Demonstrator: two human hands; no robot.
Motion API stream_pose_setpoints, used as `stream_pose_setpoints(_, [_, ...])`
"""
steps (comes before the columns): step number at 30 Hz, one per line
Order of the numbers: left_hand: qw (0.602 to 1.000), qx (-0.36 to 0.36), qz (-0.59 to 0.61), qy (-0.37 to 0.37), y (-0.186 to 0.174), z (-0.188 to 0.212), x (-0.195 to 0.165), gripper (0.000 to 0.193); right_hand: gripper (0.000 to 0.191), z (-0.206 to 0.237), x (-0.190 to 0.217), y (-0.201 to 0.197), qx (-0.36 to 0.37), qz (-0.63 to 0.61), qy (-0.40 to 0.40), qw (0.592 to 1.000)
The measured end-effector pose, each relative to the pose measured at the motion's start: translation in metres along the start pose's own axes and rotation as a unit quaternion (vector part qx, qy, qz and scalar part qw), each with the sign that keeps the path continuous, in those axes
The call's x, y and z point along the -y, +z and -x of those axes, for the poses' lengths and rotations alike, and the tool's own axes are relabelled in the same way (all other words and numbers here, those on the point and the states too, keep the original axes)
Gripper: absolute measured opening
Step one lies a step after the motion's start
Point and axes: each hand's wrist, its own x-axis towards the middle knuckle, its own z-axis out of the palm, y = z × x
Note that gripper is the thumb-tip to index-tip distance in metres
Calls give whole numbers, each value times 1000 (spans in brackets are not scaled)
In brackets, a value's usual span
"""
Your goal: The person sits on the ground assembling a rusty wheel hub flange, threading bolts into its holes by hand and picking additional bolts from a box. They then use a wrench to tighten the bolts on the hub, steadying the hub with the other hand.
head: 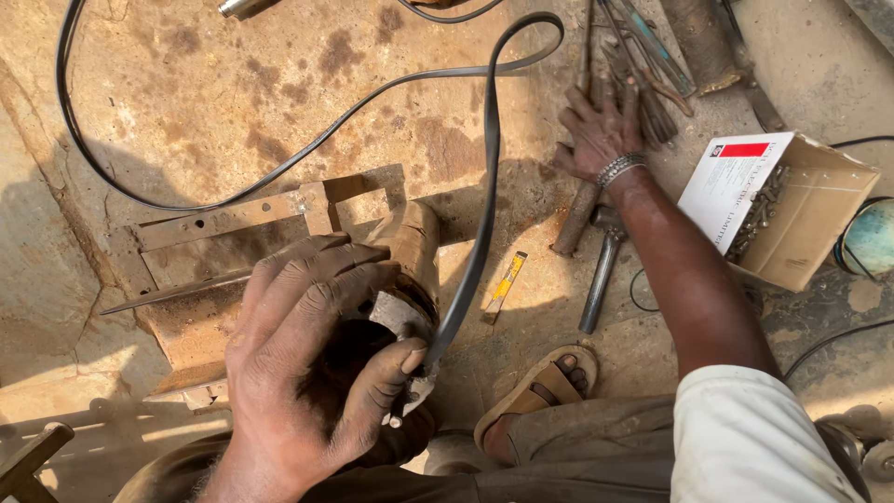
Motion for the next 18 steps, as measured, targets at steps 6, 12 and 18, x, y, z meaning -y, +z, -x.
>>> stream_pose_setpoints(6, [999,-17,31,-1,4,-2,2,49,42,-38,-24,12,-184,-251,78,947])
stream_pose_setpoints(12, [997,-37,28,-64,9,-8,-5,49,25,-176,113,-107,-206,-771,-58,600])
stream_pose_setpoints(18, [997,-36,23,-71,12,-15,-1,49,20,-248,209,-197,-368,-483,-115,786])
